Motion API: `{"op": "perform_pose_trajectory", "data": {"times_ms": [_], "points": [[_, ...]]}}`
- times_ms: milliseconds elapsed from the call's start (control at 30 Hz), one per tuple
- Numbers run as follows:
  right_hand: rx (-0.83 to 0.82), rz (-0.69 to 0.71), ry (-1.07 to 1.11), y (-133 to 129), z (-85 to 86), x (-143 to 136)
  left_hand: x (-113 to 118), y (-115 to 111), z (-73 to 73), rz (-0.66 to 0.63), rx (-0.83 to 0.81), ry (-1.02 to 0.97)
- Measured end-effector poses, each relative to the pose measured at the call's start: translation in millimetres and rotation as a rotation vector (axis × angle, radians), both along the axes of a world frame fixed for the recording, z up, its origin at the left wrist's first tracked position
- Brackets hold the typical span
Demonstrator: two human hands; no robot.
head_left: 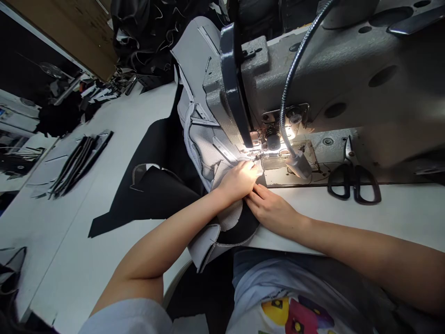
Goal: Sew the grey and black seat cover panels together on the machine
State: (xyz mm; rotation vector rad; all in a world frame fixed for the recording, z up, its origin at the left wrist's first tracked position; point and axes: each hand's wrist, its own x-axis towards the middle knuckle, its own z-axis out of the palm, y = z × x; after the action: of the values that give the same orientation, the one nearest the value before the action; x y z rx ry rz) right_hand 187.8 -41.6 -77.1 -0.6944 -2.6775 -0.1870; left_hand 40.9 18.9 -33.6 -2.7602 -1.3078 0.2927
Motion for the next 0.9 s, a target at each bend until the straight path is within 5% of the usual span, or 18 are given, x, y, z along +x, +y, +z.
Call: {"op": "perform_pose_trajectory", "data": {"times_ms": [467, 900], "points": [[-0.213, 0.107, 0.169, 6.2, -2.4, 3.1, 4.4, 1.9, -5.9, 0.121, 0.032, -0.042], [-0.145, 0.097, 0.141, 3.1, -4.6, 0.9, -1.1, -2.9, -9.3, 0.031, 0.135, -0.067]]}}
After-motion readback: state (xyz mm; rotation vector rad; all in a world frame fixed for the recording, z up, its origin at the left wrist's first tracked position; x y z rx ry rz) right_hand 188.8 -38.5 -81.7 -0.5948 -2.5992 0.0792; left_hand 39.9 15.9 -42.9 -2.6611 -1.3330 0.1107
